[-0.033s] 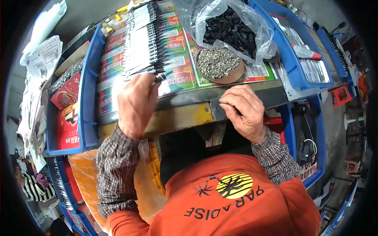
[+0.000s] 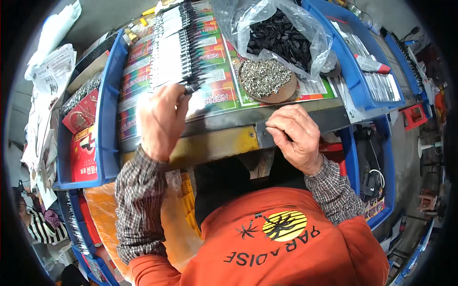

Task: The person assembles small plastic parts by hand at a workstation, taking pins from bins and trays and fitting them together.

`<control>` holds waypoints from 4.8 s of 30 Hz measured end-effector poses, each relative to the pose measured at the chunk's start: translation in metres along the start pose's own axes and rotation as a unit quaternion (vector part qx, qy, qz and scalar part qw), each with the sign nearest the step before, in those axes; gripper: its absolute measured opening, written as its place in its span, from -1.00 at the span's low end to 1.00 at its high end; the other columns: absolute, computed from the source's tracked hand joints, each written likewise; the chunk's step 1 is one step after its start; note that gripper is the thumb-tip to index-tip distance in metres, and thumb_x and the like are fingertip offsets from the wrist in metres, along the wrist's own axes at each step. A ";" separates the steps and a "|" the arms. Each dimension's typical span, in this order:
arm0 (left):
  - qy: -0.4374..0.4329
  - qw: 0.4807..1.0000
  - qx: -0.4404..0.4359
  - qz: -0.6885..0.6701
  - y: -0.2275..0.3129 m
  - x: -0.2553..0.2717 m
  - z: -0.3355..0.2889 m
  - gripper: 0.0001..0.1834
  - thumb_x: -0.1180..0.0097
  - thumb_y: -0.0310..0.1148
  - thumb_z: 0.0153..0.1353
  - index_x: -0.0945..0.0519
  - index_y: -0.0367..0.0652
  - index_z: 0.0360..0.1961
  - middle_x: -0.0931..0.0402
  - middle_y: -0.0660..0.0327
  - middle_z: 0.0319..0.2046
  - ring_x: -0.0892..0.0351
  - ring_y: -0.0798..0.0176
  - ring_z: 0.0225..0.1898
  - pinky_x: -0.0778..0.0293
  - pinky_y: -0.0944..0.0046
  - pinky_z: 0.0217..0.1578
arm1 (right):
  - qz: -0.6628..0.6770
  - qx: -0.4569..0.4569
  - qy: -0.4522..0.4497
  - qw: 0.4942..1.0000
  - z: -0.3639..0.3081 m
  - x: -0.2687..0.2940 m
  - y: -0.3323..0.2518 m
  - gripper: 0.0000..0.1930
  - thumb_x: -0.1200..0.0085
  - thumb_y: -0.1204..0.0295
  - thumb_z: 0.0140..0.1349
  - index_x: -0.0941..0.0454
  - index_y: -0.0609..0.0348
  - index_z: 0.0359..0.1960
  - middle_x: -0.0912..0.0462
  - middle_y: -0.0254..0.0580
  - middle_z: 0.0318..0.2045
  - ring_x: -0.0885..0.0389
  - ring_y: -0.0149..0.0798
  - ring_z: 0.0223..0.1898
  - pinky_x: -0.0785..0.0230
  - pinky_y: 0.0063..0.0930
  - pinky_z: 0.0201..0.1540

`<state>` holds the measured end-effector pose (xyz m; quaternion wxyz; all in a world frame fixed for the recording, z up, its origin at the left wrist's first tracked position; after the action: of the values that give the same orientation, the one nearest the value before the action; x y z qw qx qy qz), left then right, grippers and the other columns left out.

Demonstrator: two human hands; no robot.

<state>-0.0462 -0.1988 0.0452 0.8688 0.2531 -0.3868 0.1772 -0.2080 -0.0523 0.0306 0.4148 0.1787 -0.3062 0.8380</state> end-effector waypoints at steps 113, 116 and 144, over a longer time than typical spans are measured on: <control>-0.180 0.954 0.212 0.116 -0.346 0.105 -0.095 -0.90 0.00 -0.53 0.24 -0.50 -0.36 -0.28 -0.50 0.28 -0.43 -0.43 0.38 -0.39 -0.38 0.34 -0.29 | -0.314 -0.170 -0.006 0.934 -0.082 0.135 0.081 -0.93 -0.17 0.57 0.09 -0.57 0.26 -0.38 -0.57 -0.11 -0.49 -0.58 -0.12 -0.47 -0.44 -0.38 -0.39; -0.043 0.971 0.198 0.126 -0.369 0.136 -0.096 -0.76 -0.02 -0.45 0.31 -0.53 -0.36 -0.07 -0.60 0.17 -0.22 -0.52 0.35 -0.20 -0.41 0.34 -0.11 | -0.357 -0.211 0.002 0.910 -0.101 0.169 0.115 -0.91 -0.12 0.51 0.14 -0.57 0.26 -0.35 -0.59 -0.10 -0.46 -0.57 -0.09 -0.48 -0.42 -0.37 -0.39; -0.016 0.991 0.134 -0.015 -0.067 0.017 -0.043 -0.80 0.05 -0.59 0.30 -0.53 -0.33 -0.08 -0.54 0.22 -0.39 -0.43 0.45 -0.45 -0.40 0.45 -0.40 | -0.325 -0.208 -0.047 0.921 -0.013 0.189 0.211 -0.80 0.00 0.43 0.10 -0.64 0.18 -0.31 -0.66 -0.05 -0.34 -0.60 0.00 -0.21 -0.42 -0.15 -0.12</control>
<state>0.0238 -0.2258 0.0133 0.8237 0.3756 -0.3693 0.2101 -0.4899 -0.0316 0.0484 0.6773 0.2172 -0.4178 0.5652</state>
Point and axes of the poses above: each hand's wrist, its own z-axis towards the middle knuckle, its own x-axis out of the back of the hand, y = z × x, the point moved 10 cm from there along z, towards the middle knuckle
